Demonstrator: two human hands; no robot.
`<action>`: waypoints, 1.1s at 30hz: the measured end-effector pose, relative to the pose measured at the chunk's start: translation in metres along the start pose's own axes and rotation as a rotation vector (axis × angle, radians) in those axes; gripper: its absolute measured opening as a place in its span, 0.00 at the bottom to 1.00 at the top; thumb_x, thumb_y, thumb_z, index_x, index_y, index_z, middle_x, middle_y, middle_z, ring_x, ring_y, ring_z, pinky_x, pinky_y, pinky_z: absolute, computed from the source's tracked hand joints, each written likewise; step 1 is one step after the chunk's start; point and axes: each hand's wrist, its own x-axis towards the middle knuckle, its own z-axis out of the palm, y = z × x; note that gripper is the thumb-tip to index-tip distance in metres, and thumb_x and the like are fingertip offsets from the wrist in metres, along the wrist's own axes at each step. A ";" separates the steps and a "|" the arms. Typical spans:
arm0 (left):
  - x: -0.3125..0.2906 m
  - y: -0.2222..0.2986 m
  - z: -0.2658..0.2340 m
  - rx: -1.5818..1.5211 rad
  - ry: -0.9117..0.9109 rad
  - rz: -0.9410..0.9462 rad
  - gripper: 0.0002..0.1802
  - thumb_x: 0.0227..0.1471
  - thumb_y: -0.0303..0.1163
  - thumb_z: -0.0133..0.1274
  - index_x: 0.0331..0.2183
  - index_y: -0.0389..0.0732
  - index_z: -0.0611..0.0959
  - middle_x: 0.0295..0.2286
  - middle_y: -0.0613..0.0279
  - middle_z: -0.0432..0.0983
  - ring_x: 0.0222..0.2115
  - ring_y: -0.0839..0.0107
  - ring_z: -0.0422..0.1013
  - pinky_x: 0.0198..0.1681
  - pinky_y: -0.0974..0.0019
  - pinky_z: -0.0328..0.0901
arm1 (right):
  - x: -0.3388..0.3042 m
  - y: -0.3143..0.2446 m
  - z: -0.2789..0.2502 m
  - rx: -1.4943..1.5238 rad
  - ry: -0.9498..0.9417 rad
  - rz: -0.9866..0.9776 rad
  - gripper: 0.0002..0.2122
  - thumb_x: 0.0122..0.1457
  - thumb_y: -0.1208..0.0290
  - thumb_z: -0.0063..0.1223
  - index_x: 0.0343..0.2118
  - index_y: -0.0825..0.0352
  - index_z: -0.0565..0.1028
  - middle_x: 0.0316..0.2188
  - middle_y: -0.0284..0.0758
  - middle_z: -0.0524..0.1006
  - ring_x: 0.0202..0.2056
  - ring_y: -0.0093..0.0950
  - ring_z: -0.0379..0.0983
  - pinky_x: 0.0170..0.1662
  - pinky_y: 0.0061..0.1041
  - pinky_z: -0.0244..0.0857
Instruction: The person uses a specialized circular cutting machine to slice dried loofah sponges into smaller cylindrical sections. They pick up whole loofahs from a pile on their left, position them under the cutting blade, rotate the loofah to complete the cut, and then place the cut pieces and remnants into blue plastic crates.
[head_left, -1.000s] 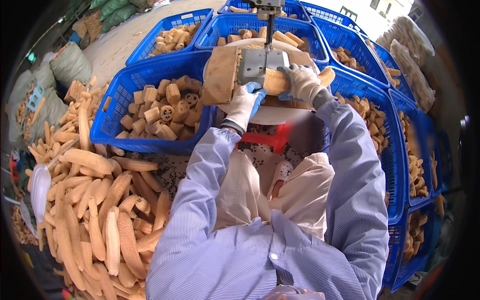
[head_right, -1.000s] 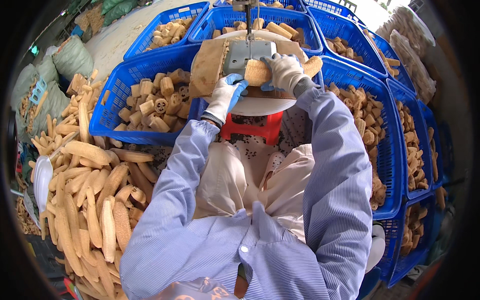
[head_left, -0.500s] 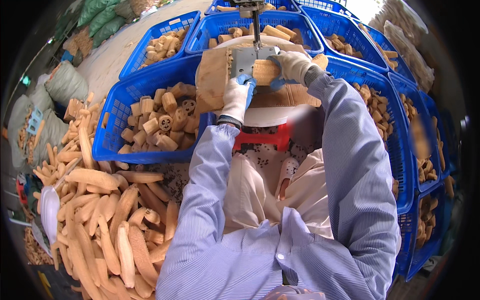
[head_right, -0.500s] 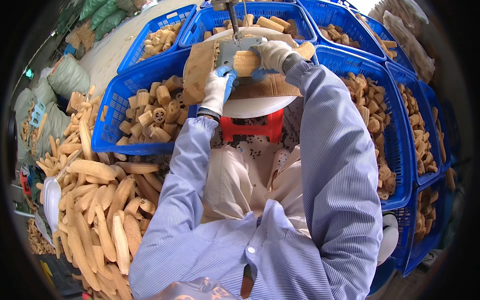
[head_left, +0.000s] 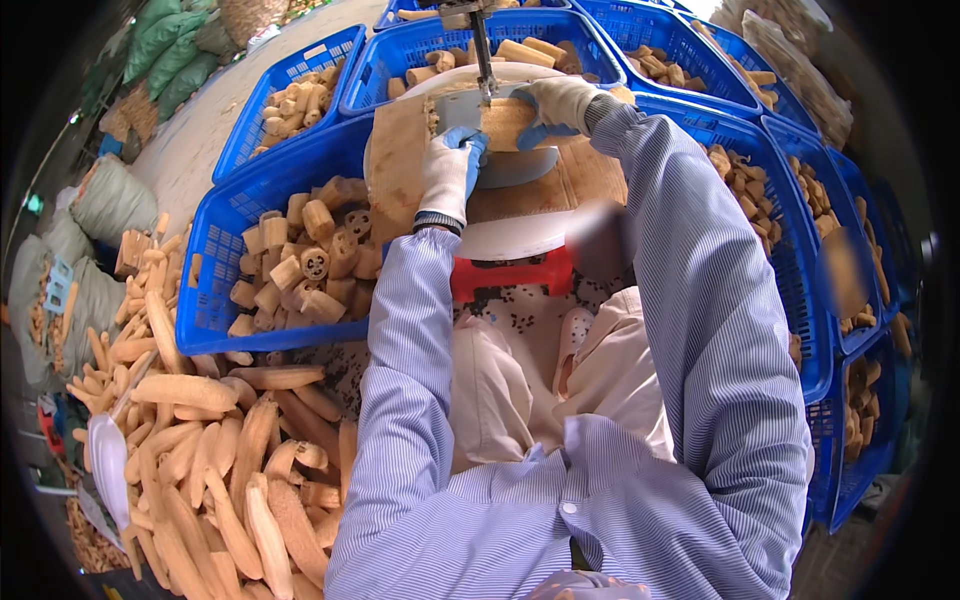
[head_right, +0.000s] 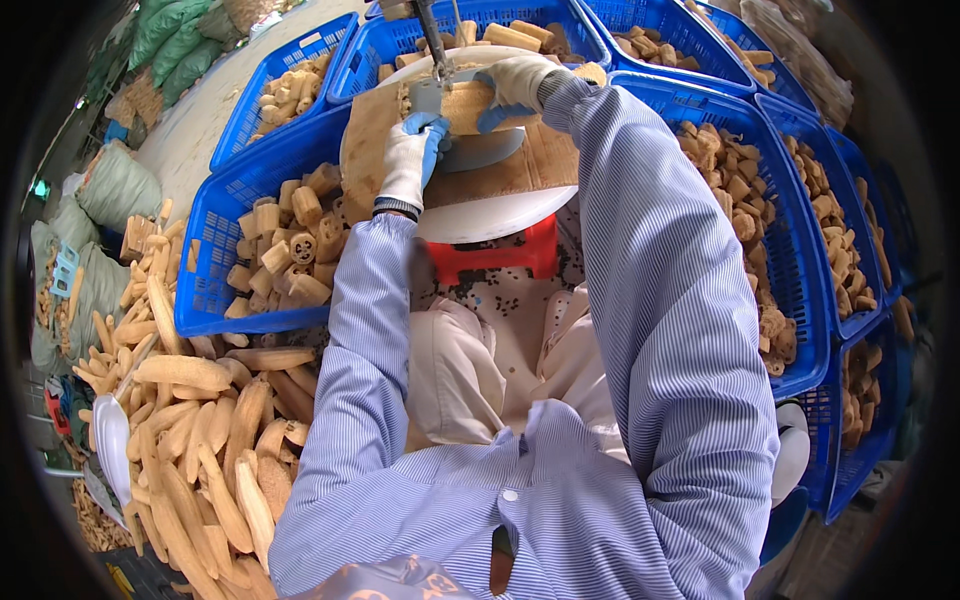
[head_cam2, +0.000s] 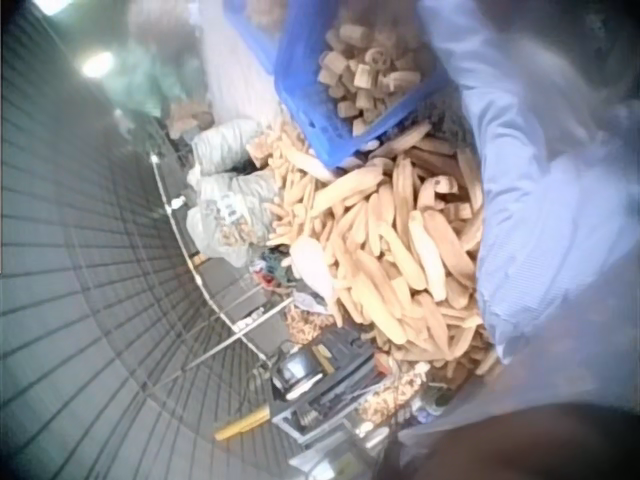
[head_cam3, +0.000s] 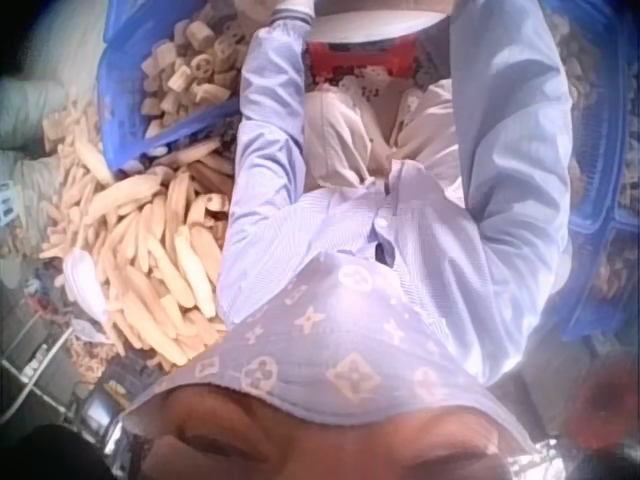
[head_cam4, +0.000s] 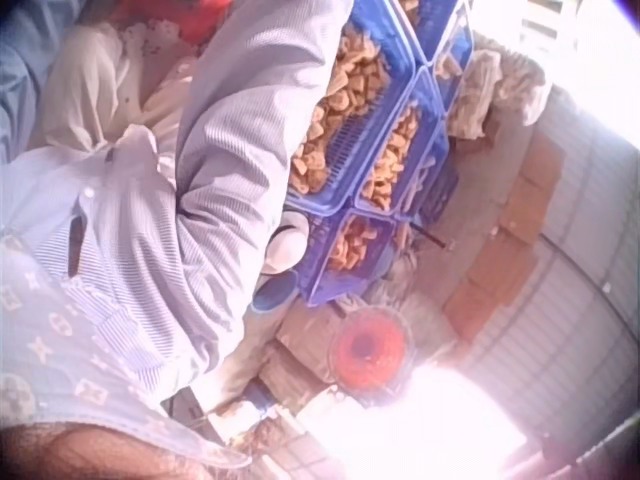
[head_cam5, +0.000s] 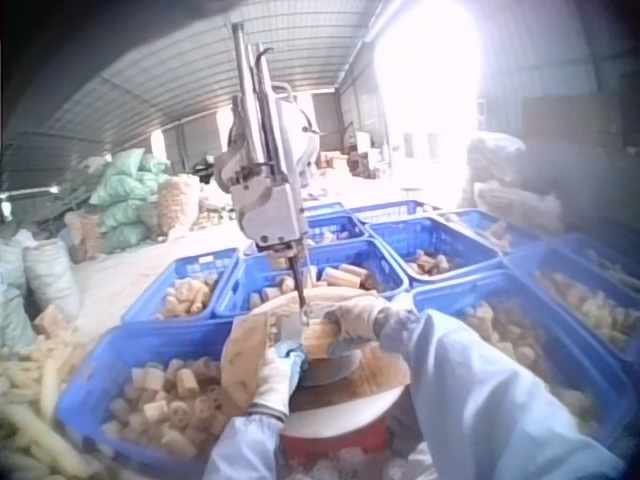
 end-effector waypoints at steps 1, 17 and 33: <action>0.003 0.001 0.002 0.012 -0.010 -0.002 0.08 0.56 0.32 0.57 0.36 0.39 0.85 0.26 0.65 0.80 0.24 0.76 0.75 0.26 0.72 0.68 | -0.002 -0.004 -0.008 0.042 -0.039 0.039 0.37 0.37 0.49 0.77 0.53 0.58 0.76 0.43 0.37 0.81 0.41 0.34 0.80 0.48 0.32 0.75; -0.022 0.025 0.002 0.281 0.006 0.082 0.11 0.51 0.38 0.58 0.33 0.41 0.85 0.23 0.62 0.78 0.25 0.73 0.73 0.32 0.65 0.68 | -0.024 -0.010 -0.026 0.103 -0.119 0.091 0.36 0.41 0.46 0.70 0.52 0.62 0.77 0.40 0.40 0.81 0.41 0.35 0.79 0.47 0.30 0.71; -0.177 0.022 0.231 -0.583 -0.722 -0.254 0.08 0.57 0.35 0.58 0.39 0.45 0.81 0.26 0.70 0.75 0.22 0.80 0.66 0.23 0.72 0.63 | -0.361 0.144 -0.083 0.351 0.066 0.131 0.44 0.44 0.41 0.68 0.58 0.69 0.69 0.46 0.44 0.79 0.46 0.36 0.77 0.54 0.33 0.68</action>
